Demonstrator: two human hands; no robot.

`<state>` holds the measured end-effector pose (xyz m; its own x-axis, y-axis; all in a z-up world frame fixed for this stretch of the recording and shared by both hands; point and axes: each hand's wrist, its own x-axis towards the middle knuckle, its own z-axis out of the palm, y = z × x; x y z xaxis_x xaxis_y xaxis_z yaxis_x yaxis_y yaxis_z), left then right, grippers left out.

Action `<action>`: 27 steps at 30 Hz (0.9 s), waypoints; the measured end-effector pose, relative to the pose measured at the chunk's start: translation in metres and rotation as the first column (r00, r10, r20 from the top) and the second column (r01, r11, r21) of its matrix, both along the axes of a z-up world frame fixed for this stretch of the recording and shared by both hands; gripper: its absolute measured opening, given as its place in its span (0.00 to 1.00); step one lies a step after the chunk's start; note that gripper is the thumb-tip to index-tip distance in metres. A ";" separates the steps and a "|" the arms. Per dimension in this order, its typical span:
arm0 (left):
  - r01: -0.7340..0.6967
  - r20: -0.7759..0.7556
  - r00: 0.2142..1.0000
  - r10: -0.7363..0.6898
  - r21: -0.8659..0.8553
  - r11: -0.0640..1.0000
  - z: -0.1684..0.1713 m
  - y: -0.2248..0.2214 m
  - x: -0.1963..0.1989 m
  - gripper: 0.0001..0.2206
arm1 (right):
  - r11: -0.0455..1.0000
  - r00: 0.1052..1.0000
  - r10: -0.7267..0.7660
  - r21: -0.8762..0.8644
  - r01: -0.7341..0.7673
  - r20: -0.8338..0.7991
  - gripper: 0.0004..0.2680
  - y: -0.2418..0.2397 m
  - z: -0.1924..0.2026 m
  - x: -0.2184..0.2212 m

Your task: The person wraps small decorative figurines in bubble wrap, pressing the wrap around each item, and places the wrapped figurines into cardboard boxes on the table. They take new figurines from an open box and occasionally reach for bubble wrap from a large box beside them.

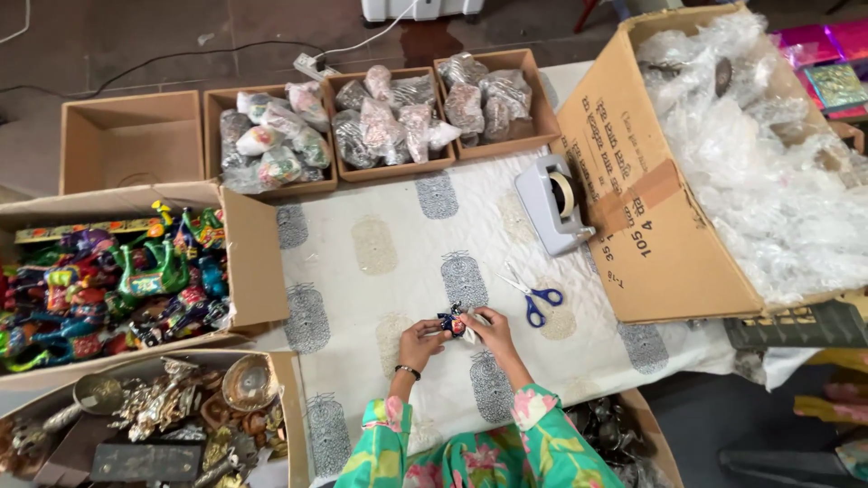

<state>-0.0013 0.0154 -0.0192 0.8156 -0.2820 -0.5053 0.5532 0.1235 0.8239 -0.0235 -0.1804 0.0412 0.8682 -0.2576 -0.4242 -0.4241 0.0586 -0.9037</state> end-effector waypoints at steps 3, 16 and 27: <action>0.001 0.007 1.000 -0.001 0.013 1.000 0.003 0.001 -0.001 0.20 | 1.000 1.000 0.010 0.025 -0.011 0.009 0.11 -0.001 -0.001 0.001; 0.021 -0.007 1.000 -0.021 -0.013 1.000 0.005 0.000 0.005 0.18 | 0.997 0.996 0.071 -0.033 -0.069 0.048 0.10 -0.001 0.018 0.005; 0.004 -0.032 0.999 -0.004 -0.009 1.000 0.007 -0.003 0.005 0.19 | 0.994 0.996 0.081 -0.071 -0.084 -0.036 0.10 -0.007 0.007 0.010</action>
